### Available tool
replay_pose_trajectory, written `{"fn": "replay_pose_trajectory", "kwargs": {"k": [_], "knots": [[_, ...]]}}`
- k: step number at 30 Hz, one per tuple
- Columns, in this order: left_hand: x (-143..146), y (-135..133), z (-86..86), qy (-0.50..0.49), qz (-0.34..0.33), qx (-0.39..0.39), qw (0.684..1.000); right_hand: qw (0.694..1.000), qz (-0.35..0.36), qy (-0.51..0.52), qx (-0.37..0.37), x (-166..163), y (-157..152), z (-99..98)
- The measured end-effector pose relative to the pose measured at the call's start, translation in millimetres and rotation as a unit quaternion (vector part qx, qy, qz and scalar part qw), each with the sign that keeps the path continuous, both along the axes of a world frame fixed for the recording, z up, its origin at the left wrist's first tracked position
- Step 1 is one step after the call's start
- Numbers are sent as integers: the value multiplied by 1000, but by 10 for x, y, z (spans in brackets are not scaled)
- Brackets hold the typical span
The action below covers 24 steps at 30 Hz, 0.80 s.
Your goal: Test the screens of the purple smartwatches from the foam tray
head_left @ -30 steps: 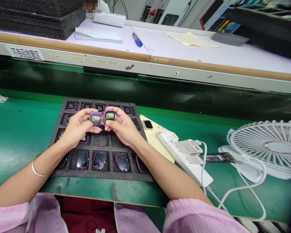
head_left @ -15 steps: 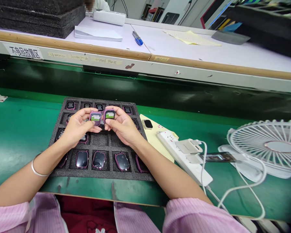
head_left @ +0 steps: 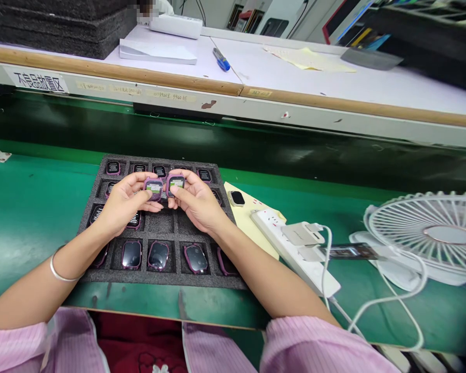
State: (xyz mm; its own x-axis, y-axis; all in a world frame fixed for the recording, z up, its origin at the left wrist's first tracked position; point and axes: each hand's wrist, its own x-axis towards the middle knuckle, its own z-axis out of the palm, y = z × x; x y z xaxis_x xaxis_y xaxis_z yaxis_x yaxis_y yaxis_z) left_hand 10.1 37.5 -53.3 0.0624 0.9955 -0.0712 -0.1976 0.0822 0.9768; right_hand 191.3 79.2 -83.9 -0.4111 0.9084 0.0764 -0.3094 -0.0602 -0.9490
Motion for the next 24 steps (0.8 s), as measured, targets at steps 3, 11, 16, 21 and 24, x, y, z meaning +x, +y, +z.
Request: {"fn": "replay_pose_trajectory", "kwargs": {"k": [3,11,16,21,24], "knots": [[-6,-5,7,1,-2,-4,1000,1000,4,1,4,3,-2,10],[6,-1,37,-6,-1,-8,1000,1000,9,-1,2,5,-23,47],[8,5,43,-8,1,-14,1000,1000,9,4,4,9,-24,49],[-5,5,20,-13,-1,-10,1000,1000,11,8,6,11,-6,21],[-12,1,15,-29,6,-9,1000,999,32,41,-10,12,17,15]]}}
